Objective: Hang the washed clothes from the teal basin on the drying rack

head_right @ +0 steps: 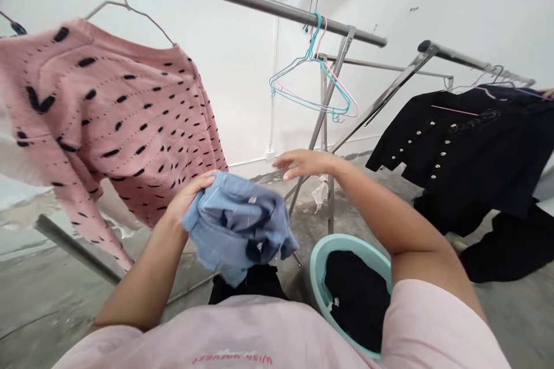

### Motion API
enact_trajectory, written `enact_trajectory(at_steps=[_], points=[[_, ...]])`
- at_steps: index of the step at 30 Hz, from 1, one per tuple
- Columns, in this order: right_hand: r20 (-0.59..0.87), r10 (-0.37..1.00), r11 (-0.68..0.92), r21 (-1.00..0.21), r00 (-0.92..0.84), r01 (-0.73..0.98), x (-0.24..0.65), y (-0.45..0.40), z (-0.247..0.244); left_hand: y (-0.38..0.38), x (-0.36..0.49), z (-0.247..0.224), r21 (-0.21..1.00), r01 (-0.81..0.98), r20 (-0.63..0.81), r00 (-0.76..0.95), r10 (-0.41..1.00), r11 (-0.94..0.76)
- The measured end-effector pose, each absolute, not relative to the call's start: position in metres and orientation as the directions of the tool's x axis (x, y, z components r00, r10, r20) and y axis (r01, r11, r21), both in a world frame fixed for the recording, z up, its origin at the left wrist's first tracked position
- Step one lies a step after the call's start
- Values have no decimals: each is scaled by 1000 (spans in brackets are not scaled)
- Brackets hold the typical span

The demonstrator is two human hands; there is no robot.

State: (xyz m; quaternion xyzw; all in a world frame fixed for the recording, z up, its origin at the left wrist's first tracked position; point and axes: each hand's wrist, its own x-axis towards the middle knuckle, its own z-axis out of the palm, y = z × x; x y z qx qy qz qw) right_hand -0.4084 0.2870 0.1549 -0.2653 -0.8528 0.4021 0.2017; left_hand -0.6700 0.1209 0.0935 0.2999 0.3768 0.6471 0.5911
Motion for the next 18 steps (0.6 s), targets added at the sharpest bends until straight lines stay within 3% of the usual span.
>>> enact_trajectory(at_steps=[3, 6, 9, 12, 14, 18], points=[[407, 641, 715, -624, -651, 314, -390, 305, 215, 95, -658, 88, 810, -586, -121, -106, 987, 37], [571, 678, 735, -505, -463, 453, -376, 332, 264, 88, -646, 78, 800, -591, -137, -6, 991, 107], [695, 684, 531, -268, -220, 804, -370, 357, 288, 87, -640, 71, 807, -582, -81, 59, 995, 101], [678, 727, 214, -78, -106, 974, -374, 371, 291, 82, -639, 70, 809, -577, -59, 111, 992, 113], [626, 777, 128, -51, -69, 990, -379, 376, 289, 76, -640, 72, 809, -575, -68, 116, 991, 123], [624, 781, 152, -149, -26, 977, -385, 387, 284, 70, -644, 74, 824, -555, -58, 111, 992, 110]])
